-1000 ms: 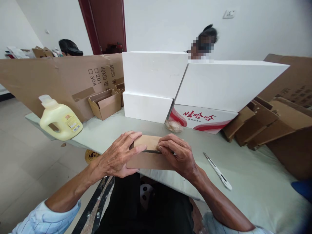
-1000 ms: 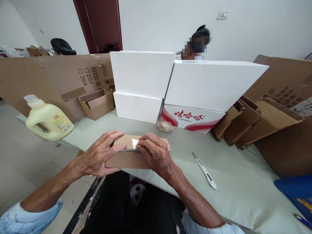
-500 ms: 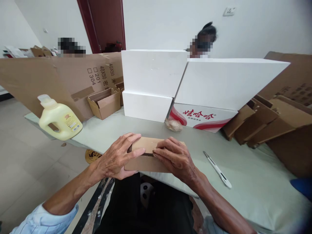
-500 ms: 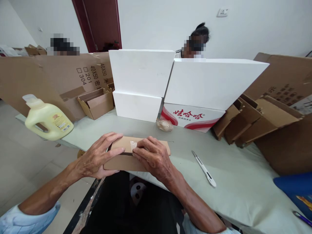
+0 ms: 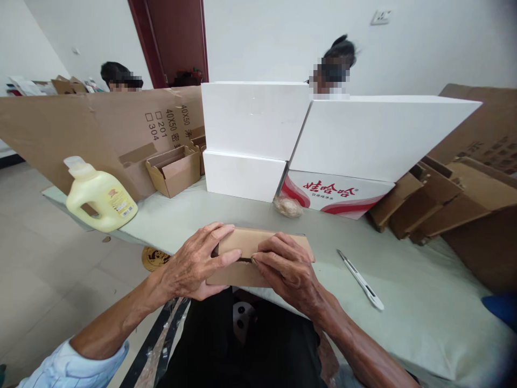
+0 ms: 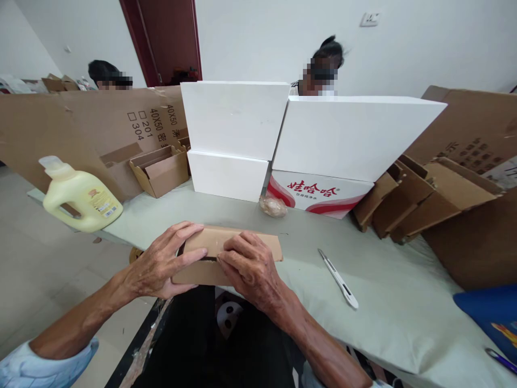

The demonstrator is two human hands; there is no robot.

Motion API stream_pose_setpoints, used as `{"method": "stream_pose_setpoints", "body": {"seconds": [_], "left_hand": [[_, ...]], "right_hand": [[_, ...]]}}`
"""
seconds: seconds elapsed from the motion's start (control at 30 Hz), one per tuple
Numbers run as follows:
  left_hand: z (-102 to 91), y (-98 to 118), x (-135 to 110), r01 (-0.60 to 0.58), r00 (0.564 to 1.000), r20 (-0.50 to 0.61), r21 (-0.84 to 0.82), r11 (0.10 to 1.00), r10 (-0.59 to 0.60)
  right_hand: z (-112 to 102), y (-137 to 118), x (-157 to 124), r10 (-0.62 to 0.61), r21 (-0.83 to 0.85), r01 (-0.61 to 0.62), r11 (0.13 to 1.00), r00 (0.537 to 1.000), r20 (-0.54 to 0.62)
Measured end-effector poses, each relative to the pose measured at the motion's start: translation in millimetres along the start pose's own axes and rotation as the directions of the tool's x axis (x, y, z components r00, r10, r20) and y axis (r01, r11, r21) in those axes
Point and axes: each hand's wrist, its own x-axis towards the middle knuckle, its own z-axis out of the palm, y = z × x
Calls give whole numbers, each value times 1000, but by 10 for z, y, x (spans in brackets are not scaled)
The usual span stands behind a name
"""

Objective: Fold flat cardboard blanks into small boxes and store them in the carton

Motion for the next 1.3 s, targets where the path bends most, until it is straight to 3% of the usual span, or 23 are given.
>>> {"method": "stream_pose_setpoints", "body": {"seconds": [0.23,0.4,0.47,0.6,0.77,0.9,1.0,1.17,1.3], "left_hand": [[-11,41,-5,-16,1000,8,6,1000,16],[-3,41,-33,-7,1000,3,10,1000,7],[1,39,-39,-7,1000,5,8,1000,7],[-1,5,-61,12,1000,-10,2,1000,-12],[-35,-84,-104,135,989,-42,-146,980,-142],[20,-135,-107,298,954,34,-261,918,-299],[97,-169,-108,397,917,80,-270,877,-390],[92,-257,-153,358,933,105,-331,873,-343],[-22,-351,-123,359,927,239,-340,869,-290]], "right_hand": [[78,-27,-48,41,-8,-41,999,998,-42],[47,6,-53,52,-72,-60,996,993,-109],[23,36,-67,40,-99,-49,994,995,-86],[-101,165,-171,36,-158,-33,987,999,15],[-391,411,-352,220,-158,-215,964,975,12],[-450,506,-436,309,-56,-306,950,950,54],[-365,496,-489,283,-98,-278,956,958,37],[-293,454,-548,197,-200,-190,961,980,16],[-350,418,-515,187,-197,-181,964,982,8]]}}
